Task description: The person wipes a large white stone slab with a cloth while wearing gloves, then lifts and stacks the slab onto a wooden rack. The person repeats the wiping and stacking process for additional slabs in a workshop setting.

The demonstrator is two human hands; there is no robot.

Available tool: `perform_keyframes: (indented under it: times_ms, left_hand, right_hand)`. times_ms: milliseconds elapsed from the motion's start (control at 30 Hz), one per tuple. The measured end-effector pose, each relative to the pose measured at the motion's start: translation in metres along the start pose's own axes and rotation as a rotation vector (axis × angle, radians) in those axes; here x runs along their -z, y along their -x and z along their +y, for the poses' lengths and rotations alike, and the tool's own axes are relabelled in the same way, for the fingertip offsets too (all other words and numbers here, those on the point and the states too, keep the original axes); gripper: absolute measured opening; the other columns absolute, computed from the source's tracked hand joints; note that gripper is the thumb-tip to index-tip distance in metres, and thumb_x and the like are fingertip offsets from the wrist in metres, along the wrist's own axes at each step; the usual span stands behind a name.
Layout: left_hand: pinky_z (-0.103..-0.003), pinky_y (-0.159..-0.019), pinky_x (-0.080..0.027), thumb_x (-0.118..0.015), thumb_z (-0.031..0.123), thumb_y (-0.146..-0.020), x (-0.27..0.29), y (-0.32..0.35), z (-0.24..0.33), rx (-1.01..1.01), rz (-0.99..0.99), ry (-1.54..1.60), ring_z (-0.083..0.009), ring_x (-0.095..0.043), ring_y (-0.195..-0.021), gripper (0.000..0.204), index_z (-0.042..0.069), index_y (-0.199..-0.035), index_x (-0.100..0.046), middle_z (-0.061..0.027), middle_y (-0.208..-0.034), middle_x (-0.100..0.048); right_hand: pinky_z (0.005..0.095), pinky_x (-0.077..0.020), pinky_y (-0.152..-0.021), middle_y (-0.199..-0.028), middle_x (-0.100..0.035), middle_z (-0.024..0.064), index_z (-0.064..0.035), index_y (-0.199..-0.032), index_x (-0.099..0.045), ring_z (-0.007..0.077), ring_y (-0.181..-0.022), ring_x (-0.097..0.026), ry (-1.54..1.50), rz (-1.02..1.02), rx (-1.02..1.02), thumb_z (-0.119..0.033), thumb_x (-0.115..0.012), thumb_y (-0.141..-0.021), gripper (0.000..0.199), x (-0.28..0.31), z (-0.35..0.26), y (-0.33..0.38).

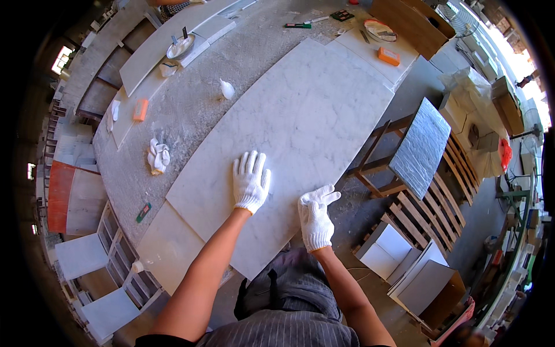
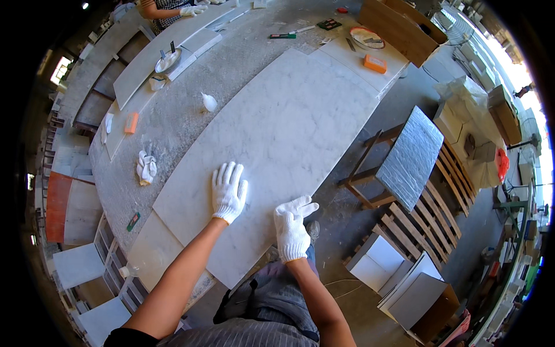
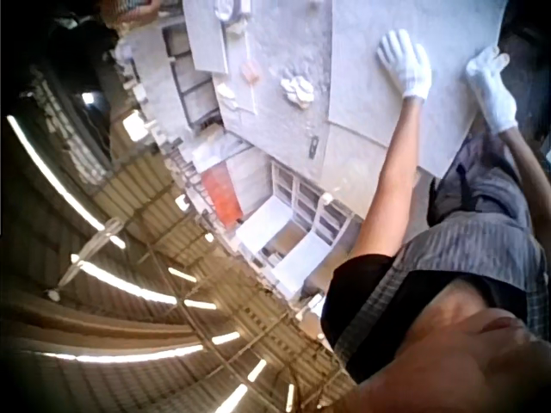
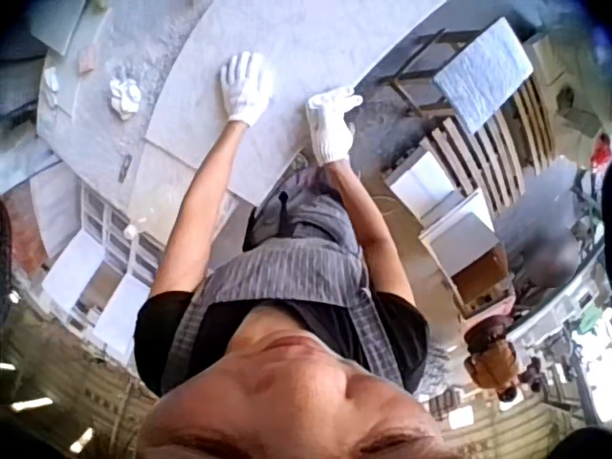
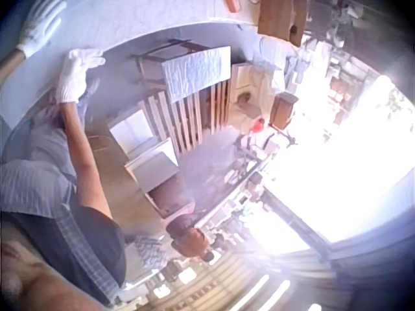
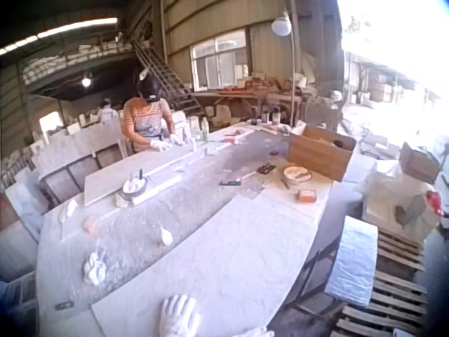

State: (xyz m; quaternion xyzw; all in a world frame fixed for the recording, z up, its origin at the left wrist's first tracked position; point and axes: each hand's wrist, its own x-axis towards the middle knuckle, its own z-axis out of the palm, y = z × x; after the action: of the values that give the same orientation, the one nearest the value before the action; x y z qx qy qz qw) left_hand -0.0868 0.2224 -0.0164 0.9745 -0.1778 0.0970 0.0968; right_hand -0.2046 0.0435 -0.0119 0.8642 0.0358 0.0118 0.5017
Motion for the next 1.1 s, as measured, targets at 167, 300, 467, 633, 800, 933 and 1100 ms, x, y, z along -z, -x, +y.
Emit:
perform_keyframes:
  times_ms: [167, 300, 467, 633, 800, 933, 1100]
  left_hand:
    - [-0.054, -0.114, -0.024, -0.051, 0.031, -0.096, 0.013, 0.011, -0.002, 0.044, -0.048, -0.027, -0.0368, -0.039, -0.135, 0.048, 0.010, -0.139, -0.049, -0.0172, -0.143, -0.046]
    - [-0.055, -0.114, -0.025, -0.051, 0.030, -0.096, 0.013, 0.007, -0.001, 0.030, -0.048, -0.031, -0.0371, -0.039, -0.134, 0.047, 0.010, -0.139, -0.050, -0.0166, -0.144, -0.046]
    - [-0.056, -0.114, -0.024, -0.050, 0.030, -0.096, 0.014, 0.010, -0.001, 0.043, -0.097, -0.040, -0.0384, -0.039, -0.134, 0.048, 0.009, -0.139, -0.050, -0.0168, -0.143, -0.045]
    - [-0.059, -0.112, -0.026, -0.055, 0.029, -0.092, 0.012, 0.005, 0.000, 0.038, -0.101, -0.046, -0.0401, -0.038, -0.133, 0.050, 0.009, -0.137, -0.050, -0.0164, -0.141, -0.046]
    - [-0.057, -0.111, -0.027, -0.057, 0.027, -0.091, 0.016, 0.002, 0.000, 0.036, -0.093, -0.030, -0.0385, -0.040, -0.132, 0.050, 0.010, -0.137, -0.050, -0.0158, -0.140, -0.046]
    - [-0.056, -0.112, -0.026, -0.057, 0.027, -0.091, 0.014, -0.001, -0.002, 0.041, -0.074, -0.017, -0.0379, -0.039, -0.132, 0.049, 0.009, -0.137, -0.050, -0.0156, -0.140, -0.046]
    - [-0.055, -0.112, -0.026, -0.056, 0.026, -0.092, 0.012, 0.004, -0.002, 0.050, -0.056, -0.013, -0.0360, -0.038, -0.134, 0.048, 0.011, -0.137, -0.050, -0.0139, -0.141, -0.045]
  right_hand:
    - [0.0378, -0.0459, -0.093, -0.120, -0.063, 0.0250, 0.0076, -0.115, -0.052, 0.0281, -0.108, -0.062, -0.134, -0.080, -0.203, -0.003, -0.036, -0.089, 0.032, -0.071, 0.023, -0.069]
    - [0.0383, -0.0465, -0.093, -0.118, -0.061, 0.0282, 0.0104, -0.118, -0.047, 0.0306, -0.104, -0.060, 0.000, -0.104, -0.244, -0.003, -0.034, -0.092, 0.032, -0.156, 0.059, -0.145]
    - [0.0384, -0.0497, -0.073, -0.101, -0.064, 0.0314, 0.0092, -0.112, -0.051, 0.0321, -0.070, -0.066, 0.296, -0.062, -0.072, -0.005, -0.040, -0.089, 0.029, -0.254, 0.102, -0.232]
    - [0.0506, -0.0519, -0.071, -0.089, -0.059, 0.0334, 0.0075, -0.110, -0.047, 0.0439, -0.070, -0.061, -0.746, 0.041, -0.551, -0.033, -0.041, -0.100, 0.042, -0.335, 0.118, -0.284]
    - [0.0582, -0.0507, -0.082, -0.113, -0.054, 0.0326, -0.0044, -0.115, -0.053, 0.0506, -0.099, -0.059, -1.188, -0.090, -0.696, -0.050, -0.039, -0.099, 0.051, -0.346, 0.137, -0.303]
    - [0.0579, -0.0495, -0.086, -0.116, -0.053, 0.0337, -0.0025, -0.120, -0.050, 0.0523, -0.106, -0.057, -1.203, -0.101, -0.693, -0.050, -0.036, -0.100, 0.053, -0.348, 0.136, -0.298]
    - [0.0541, -0.0506, -0.080, -0.109, -0.054, 0.0335, 0.0030, -0.122, -0.047, 0.0497, -0.101, -0.057, -0.707, 0.000, -0.412, -0.038, -0.040, -0.097, 0.049, -0.275, 0.106, -0.233]
